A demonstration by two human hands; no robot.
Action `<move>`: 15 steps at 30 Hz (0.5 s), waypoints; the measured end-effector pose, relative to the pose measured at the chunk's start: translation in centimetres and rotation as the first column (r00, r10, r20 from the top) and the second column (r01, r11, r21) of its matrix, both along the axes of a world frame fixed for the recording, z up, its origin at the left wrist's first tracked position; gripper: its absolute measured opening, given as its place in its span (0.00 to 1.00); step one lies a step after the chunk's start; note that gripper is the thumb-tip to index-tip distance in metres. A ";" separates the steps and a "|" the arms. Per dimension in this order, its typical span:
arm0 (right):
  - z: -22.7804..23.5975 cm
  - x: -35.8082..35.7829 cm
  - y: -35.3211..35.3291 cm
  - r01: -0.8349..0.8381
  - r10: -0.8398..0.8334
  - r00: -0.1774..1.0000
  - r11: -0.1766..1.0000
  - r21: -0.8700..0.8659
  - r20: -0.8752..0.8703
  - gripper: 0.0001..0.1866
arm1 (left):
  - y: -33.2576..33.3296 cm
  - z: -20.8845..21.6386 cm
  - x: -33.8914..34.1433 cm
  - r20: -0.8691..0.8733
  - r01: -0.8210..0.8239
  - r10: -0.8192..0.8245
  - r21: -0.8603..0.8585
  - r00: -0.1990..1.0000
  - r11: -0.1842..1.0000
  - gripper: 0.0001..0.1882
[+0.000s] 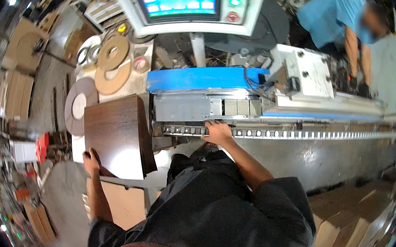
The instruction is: The person handles a stack of wooden boards, separating and inspecting them. They use a utility knife to cut a strip from a board and then place the board onto a machine conveyor belt for processing.
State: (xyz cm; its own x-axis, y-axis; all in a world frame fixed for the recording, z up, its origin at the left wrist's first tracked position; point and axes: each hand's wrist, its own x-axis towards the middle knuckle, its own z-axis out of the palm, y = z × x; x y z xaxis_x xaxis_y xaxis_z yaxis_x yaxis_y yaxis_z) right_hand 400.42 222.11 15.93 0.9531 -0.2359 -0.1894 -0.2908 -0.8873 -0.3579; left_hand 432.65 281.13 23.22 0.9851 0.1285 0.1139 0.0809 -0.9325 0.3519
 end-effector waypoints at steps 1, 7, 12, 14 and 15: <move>-0.1 -0.3 -0.2 0.001 -0.001 1.000 1.000 -0.004 0.018 0.35 | -0.5 -0.1 -0.2 -0.007 0.014 -0.014 -0.008 1.000 1.000 0.35; 0.0 -0.8 -0.3 0.015 -0.015 0.999 1.000 0.021 -0.030 0.36 | -1.6 0.3 -0.2 0.029 0.051 -0.052 0.018 0.998 0.999 0.35; 1.2 -0.4 -0.2 0.012 -0.003 0.995 0.996 0.091 -0.103 0.39 | -0.9 0.7 -0.7 0.001 0.013 -0.013 0.032 1.000 0.999 0.36; 1.3 -0.7 -0.4 0.004 0.004 0.994 0.997 0.077 -0.109 0.39 | -1.6 1.0 -1.0 -0.021 0.000 0.001 0.057 1.000 0.998 0.36; 1.2 -0.7 -0.5 0.010 0.001 0.992 0.996 0.085 -0.127 0.39 | -2.0 1.1 -1.0 -0.019 -0.007 0.008 0.050 1.000 0.999 0.36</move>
